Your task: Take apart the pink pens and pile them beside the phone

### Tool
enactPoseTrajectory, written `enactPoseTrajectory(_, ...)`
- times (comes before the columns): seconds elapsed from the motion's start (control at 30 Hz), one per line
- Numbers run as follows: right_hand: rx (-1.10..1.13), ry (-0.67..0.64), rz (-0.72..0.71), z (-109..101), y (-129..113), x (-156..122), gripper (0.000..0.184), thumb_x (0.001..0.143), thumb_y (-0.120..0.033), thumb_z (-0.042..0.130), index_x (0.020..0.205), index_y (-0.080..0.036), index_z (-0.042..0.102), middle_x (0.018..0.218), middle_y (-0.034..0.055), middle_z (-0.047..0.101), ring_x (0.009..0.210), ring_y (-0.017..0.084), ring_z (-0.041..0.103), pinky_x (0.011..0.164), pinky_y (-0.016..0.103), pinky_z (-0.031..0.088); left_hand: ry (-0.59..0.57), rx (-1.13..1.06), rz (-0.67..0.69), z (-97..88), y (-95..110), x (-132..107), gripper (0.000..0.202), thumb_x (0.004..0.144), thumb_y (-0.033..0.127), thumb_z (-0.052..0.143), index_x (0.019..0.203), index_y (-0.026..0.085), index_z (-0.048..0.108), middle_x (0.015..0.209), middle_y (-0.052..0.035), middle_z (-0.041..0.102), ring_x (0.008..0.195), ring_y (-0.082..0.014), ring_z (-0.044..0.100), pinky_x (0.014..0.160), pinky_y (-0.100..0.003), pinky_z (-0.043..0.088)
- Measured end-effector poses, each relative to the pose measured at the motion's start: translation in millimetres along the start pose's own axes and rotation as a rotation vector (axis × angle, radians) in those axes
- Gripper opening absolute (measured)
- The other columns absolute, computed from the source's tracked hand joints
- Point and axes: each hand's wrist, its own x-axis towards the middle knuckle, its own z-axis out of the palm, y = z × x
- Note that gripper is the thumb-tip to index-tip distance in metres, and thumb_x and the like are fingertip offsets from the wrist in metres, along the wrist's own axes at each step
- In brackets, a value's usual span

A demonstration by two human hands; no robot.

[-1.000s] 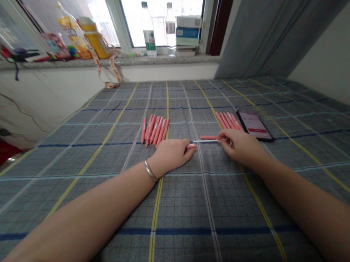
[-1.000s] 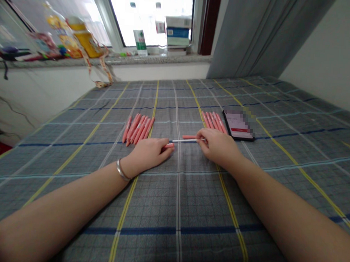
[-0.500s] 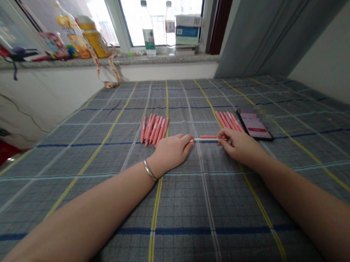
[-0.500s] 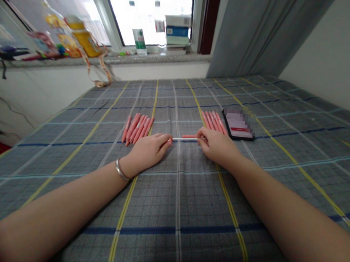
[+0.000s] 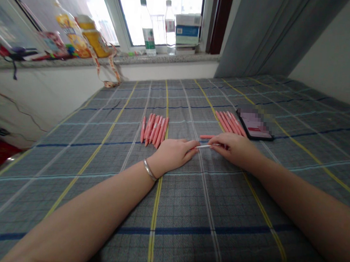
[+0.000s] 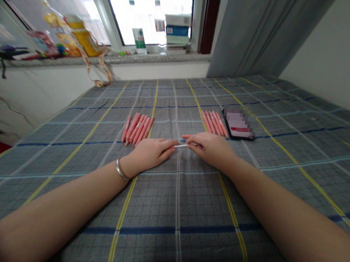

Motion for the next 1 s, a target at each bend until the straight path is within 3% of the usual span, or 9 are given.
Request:
enactPoseTrajectory(0.1, -0.002, -0.005, -0.031, 1.9, -1.3, -0.3, 0.014, 0.083, -0.025, 0.05, 0.087, -0.023, 0.063, 0.095, 0.0016, 0.068, 0.086, 0.016, 0.061, 0.073, 0.028, 0.044, 0.011, 0.043, 0.018, 0.1, 1.0, 0.3, 0.037, 0.092, 0.041, 0.026, 0.111, 0.027, 0.054, 0.086, -0.0021, 0.065, 0.076, -0.0157, 0.062, 0.059, -0.024, 0.042)
enactPoseTrajectory(0.23, -0.023, -0.025, -0.062, 2.1, -4.2, -1.3, 0.016, 0.082, -0.024, 0.05, 0.093, -0.024, 0.061, 0.109, 0.0016, 0.064, 0.09, 0.017, 0.06, 0.073, 0.028, 0.044, 0.028, 0.094, -0.004, -1.6, 2.8, 0.9, 0.034, 0.09, 0.038, 0.029, 0.092, 0.022, 0.059, 0.078, -0.0015, 0.065, 0.069, -0.0158, 0.061, 0.052, -0.023, 0.037)
enactPoseTrajectory(0.43, -0.072, 0.03, -0.024, 1.6, -5.2, -2.0, 0.008, 0.081, -0.023, 0.051, 0.083, -0.021, 0.059, 0.088, 0.0017, 0.067, 0.078, 0.015, 0.06, 0.065, 0.026, 0.043, 0.039, 0.118, -0.028, -2.8, 3.0, 1.2, 0.029, 0.088, 0.033, 0.033, 0.082, 0.019, 0.057, 0.075, -0.0013, 0.064, 0.067, -0.0151, 0.059, 0.05, -0.023, 0.034)
enactPoseTrajectory(0.63, -0.07, 0.05, -0.048, 3.7, -4.7, -0.5, 0.008, 0.082, -0.025, 0.051, 0.079, -0.021, 0.058, 0.084, 0.0017, 0.066, 0.08, 0.015, 0.06, 0.065, 0.025, 0.042, 0.039, 0.132, 0.015, 0.4, 2.5, 1.3, 0.03, 0.09, 0.036, 0.03, 0.087, 0.02, 0.055, 0.076, -0.0009, 0.064, 0.066, -0.0156, 0.06, 0.05, -0.023, 0.036)
enactPoseTrajectory(0.83, -0.027, 0.022, -0.103, 4.8, -7.6, -1.0, 0.01, 0.084, -0.022, 0.05, 0.08, -0.02, 0.058, 0.088, 0.0032, 0.067, 0.1, 0.017, 0.058, 0.071, 0.026, 0.043, 0.026, 0.154, 0.083, 1.4, 3.5, 1.2, 0.034, 0.092, 0.04, 0.025, 0.104, 0.023, 0.053, 0.08, -0.0012, 0.064, 0.066, -0.0164, 0.06, 0.05, -0.024, 0.037)
enactPoseTrajectory(1.0, -0.083, 0.002, -0.136, 6.5, -5.5, -1.4, 0.015, 0.085, -0.024, 0.049, 0.075, -0.019, 0.06, 0.082, 0.003, 0.067, 0.092, 0.018, 0.061, 0.073, 0.028, 0.044, 0.023, 0.176, 0.102, -0.4, 5.4, 0.2, 0.034, 0.092, 0.039, 0.026, 0.107, 0.024, 0.052, 0.081, -0.0012, 0.063, 0.066, -0.017, 0.06, 0.049, -0.025, 0.038)
